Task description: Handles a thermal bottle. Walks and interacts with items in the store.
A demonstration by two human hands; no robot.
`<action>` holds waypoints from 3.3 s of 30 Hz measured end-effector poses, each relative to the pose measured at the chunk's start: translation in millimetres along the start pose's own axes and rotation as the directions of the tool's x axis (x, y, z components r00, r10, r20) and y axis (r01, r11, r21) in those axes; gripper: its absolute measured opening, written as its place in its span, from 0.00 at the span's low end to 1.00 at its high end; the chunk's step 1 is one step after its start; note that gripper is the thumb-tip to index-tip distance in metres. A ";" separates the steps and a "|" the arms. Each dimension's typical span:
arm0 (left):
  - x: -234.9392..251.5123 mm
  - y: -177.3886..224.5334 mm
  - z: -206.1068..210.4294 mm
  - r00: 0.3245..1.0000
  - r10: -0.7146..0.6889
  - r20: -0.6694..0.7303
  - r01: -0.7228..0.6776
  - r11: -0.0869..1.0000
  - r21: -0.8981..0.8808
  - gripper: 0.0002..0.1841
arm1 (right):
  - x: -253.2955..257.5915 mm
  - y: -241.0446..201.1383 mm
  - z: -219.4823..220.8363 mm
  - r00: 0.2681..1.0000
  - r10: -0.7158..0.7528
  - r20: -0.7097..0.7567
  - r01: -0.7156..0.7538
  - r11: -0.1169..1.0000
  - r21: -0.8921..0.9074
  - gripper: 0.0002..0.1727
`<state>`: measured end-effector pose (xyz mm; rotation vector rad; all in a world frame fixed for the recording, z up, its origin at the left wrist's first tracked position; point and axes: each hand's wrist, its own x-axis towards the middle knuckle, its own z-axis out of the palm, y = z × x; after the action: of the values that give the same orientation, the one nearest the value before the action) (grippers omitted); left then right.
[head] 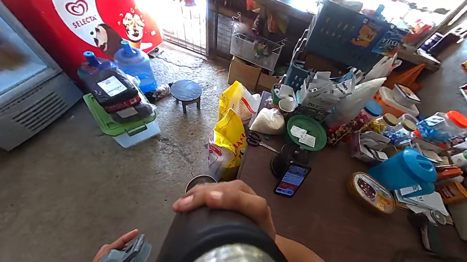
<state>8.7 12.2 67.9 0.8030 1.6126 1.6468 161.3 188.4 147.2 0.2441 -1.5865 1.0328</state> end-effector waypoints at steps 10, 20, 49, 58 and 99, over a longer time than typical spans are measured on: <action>-0.2 -61.1 -30.7 0.995 0.095 0.023 -0.096 0.994 0.060 0.43 | -4.9 -2.2 -5.3 1.000 0.011 0.029 -0.011 1.000 -0.001 0.34; -7.0 -8.5 -6.5 0.999 0.027 -0.023 -0.027 1.000 -0.007 0.50 | -2.1 0.8 4.8 0.997 -0.057 0.044 0.059 0.997 -0.050 0.32; -5.9 4.5 10.2 1.000 0.004 0.019 -0.005 0.998 0.068 0.56 | -3.5 -6.5 -9.3 1.000 -0.017 -0.015 0.016 0.999 -0.052 0.43; -4.2 5.9 8.7 0.999 -0.008 0.041 0.006 0.998 0.059 0.56 | -3.8 -8.7 -12.3 0.998 0.019 -0.058 -0.020 0.999 -0.027 0.43; -11.4 -101.7 -40.4 0.990 0.142 -0.005 -0.141 0.987 0.081 0.37 | 25.3 -25.2 -25.2 0.937 -0.315 0.151 0.349 0.867 -0.356 0.36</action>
<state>-12.6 -20.9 -34.8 0.9709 1.6714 1.6954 187.3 201.1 180.0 0.2885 -1.7145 0.4408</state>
